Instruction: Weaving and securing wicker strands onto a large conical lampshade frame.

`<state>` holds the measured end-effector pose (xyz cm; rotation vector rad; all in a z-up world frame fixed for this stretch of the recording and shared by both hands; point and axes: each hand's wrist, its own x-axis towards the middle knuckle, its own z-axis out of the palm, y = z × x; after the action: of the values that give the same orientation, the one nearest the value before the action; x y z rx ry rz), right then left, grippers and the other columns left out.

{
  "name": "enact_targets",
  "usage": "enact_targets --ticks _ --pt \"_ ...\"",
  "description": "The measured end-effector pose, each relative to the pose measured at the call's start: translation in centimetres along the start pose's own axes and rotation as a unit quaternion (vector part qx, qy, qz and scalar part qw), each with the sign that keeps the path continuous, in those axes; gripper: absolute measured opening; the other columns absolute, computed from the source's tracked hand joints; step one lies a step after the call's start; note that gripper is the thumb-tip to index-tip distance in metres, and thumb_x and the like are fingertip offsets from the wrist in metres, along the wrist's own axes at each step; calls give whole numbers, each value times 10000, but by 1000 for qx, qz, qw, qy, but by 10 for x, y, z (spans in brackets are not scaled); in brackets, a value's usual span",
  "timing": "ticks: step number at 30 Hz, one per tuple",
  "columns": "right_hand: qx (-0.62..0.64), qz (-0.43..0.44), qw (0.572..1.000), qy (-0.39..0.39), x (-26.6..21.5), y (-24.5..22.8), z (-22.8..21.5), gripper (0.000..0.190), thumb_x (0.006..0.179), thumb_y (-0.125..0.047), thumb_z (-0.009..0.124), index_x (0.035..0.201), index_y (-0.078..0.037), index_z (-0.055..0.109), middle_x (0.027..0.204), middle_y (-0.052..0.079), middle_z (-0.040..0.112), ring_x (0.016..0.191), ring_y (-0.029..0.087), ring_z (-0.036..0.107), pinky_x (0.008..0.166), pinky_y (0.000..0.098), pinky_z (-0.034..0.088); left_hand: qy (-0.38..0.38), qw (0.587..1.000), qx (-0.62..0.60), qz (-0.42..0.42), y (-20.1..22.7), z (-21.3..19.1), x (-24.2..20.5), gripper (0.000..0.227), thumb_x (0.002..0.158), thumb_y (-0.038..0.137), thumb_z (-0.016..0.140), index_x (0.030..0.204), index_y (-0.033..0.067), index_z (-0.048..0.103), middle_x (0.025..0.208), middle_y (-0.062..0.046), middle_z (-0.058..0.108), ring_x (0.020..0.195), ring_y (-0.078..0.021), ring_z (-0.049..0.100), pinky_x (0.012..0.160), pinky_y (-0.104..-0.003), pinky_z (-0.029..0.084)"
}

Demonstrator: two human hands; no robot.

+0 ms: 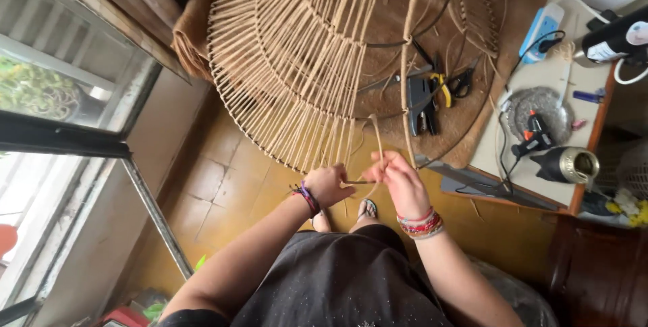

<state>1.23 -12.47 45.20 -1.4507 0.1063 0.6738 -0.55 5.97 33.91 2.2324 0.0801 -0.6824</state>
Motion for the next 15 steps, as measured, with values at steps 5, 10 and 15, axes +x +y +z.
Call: enact_targets --ticks 5,10,15 --pt "-477 -261 826 -149 12 67 -29 168 1025 -267 495 1001 -198 646 824 -26 756 837 237 749 793 357 572 -46 969 -236 -50 -27 17 55 275 960 450 621 1050 248 786 750 -76 729 480 -100 578 433 -176 466" --pt "-604 -39 792 -83 32 102 -52 245 979 -375 565 1100 -204 692 1065 58 768 1072 294 714 957 461 550 -24 867 -494 -67 23 -43 -11 295 990 230 524 962 26 736 734 -113 702 418 -34 397 368 -165 345" --pt "152 -62 982 -92 38 52 -38 337 957 -183 490 1197 -14 654 1366 225 644 1122 375 689 988 480 517 -1 995 94 -18 1 -12 -8 569 761 762 680 988 241 660 877 -22 767 878 -279 757 771 -422 593"
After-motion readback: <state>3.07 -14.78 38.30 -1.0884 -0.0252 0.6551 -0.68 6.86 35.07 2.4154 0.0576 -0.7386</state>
